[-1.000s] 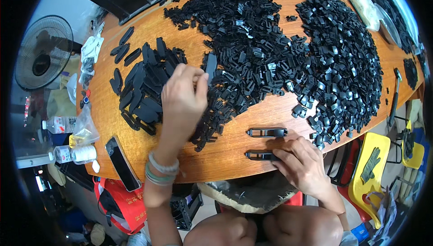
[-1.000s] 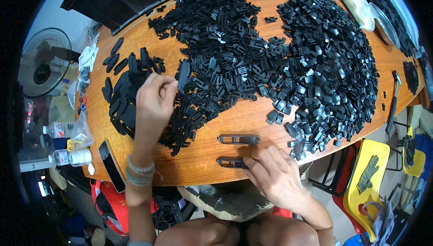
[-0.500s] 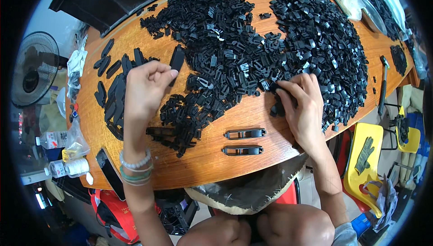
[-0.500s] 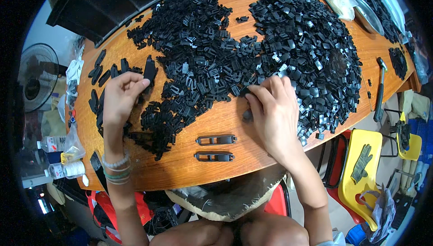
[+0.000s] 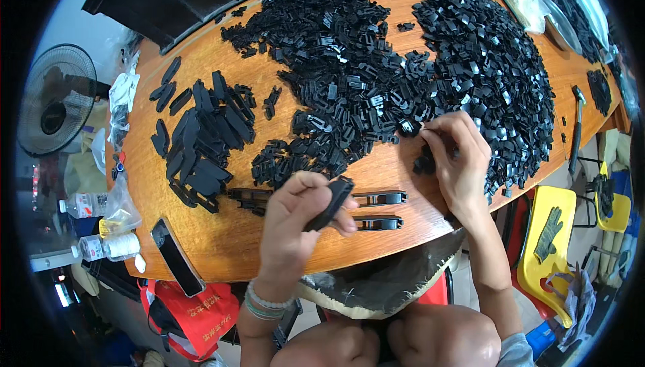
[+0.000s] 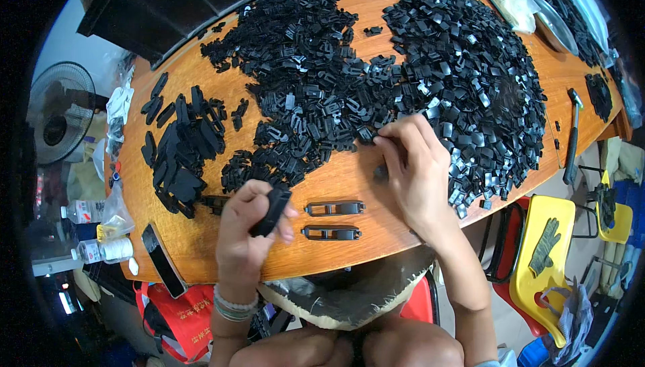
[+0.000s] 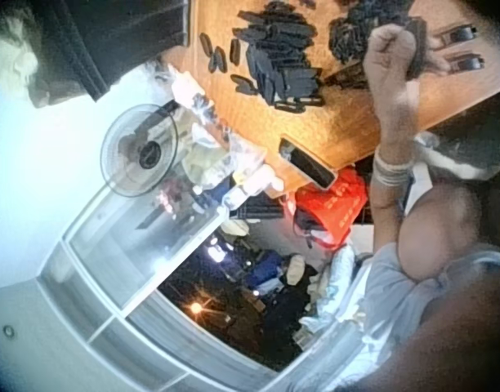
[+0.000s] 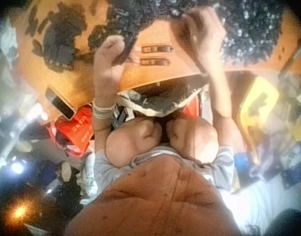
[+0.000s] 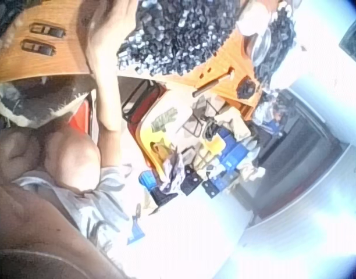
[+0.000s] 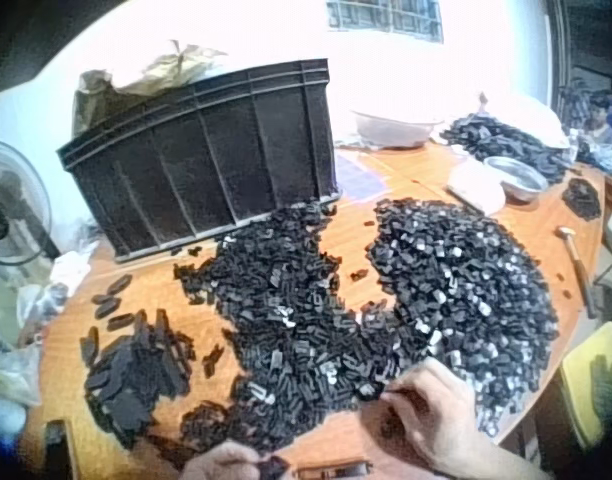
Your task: The person assembles small black plastic parts into larger units on a wooden table, securing them with a rubber mallet.
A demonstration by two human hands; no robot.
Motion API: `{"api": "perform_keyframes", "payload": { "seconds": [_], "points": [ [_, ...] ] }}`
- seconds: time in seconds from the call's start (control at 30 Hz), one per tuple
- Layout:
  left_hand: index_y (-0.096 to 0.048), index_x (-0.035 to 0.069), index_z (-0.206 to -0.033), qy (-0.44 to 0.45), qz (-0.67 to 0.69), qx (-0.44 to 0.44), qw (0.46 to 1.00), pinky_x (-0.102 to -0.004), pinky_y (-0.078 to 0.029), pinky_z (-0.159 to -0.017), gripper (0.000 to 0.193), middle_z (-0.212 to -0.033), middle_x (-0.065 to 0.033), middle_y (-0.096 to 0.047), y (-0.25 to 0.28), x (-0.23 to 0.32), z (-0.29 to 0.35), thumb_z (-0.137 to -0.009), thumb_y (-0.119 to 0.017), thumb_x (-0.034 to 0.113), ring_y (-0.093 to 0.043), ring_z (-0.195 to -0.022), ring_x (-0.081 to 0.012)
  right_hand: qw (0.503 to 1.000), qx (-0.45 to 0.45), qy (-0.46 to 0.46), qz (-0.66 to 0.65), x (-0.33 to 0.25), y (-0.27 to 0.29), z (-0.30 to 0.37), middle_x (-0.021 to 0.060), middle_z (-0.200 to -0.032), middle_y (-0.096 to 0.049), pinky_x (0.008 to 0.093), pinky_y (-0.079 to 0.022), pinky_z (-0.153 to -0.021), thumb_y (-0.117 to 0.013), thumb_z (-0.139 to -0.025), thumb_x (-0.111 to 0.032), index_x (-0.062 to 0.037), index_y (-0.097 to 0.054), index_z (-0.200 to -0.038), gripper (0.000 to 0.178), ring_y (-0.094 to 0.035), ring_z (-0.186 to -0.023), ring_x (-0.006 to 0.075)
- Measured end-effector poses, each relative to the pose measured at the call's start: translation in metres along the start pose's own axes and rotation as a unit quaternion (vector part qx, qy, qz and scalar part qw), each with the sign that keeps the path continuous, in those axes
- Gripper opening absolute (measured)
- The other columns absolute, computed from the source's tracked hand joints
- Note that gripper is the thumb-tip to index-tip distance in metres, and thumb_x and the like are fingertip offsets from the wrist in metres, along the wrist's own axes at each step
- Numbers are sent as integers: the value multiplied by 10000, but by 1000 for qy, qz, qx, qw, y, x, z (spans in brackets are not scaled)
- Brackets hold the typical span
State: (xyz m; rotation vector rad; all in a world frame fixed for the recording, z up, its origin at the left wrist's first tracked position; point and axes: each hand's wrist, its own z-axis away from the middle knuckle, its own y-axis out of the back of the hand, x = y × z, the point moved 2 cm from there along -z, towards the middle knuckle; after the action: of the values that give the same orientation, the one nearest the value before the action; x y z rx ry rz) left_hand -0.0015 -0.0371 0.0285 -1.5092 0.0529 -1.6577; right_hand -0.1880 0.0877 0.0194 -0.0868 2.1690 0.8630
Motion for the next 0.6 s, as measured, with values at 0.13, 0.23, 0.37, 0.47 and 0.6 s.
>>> {"api": "perform_keyframes", "payload": {
  "seconds": [0.13,0.23,0.37,0.47,0.6],
  "points": [
    [-457,-52,-1109,30,50,-8,998,-304,-509,-576,253,-886,-191,-581,-9,-16,4,-976,-429,161,-601,-634,-217,988,-15,-60,-145,-29,1,18,116,-845,-636,270,-505,-626,-676,-740,90,19,-660,-941,214,-628,-704,183],
    [-438,-74,-1197,38,49,0,998,-302,-498,-582,340,-885,-168,-557,-12,-21,7,-996,-392,196,-586,-643,-204,982,-42,9,-182,-45,-7,31,121,-854,-643,261,-509,-612,-688,-728,86,28,-666,-969,248,-641,-705,181],
    [-377,-90,-1319,48,49,-13,998,-300,-499,-643,428,-920,-148,-563,-17,-26,11,-1012,-361,208,-592,-732,-200,988,-39,80,-122,-55,-11,36,97,-842,-636,253,-498,-542,-726,-707,31,6,-664,-918,222,-639,-659,192],
    [-350,-85,-1353,12,20,-18,1000,-303,-506,-689,443,-973,-146,-576,-20,-32,15,-1013,-362,199,-598,-764,-193,990,-24,125,-54,-62,-13,37,99,-820,-621,272,-492,-494,-737,-698,14,9,-638,-882,209,-633,-636,197],
    [-372,-82,-1360,-77,-176,46,980,-252,-484,-751,423,-1035,-94,-585,-16,-41,19,-1006,-379,150,-564,-795,-93,989,-51,136,-22,-66,-14,41,116,-836,-605,286,-503,-509,-719,-694,31,45,-633,-923,245,-625,-633,204]
  ]
}}
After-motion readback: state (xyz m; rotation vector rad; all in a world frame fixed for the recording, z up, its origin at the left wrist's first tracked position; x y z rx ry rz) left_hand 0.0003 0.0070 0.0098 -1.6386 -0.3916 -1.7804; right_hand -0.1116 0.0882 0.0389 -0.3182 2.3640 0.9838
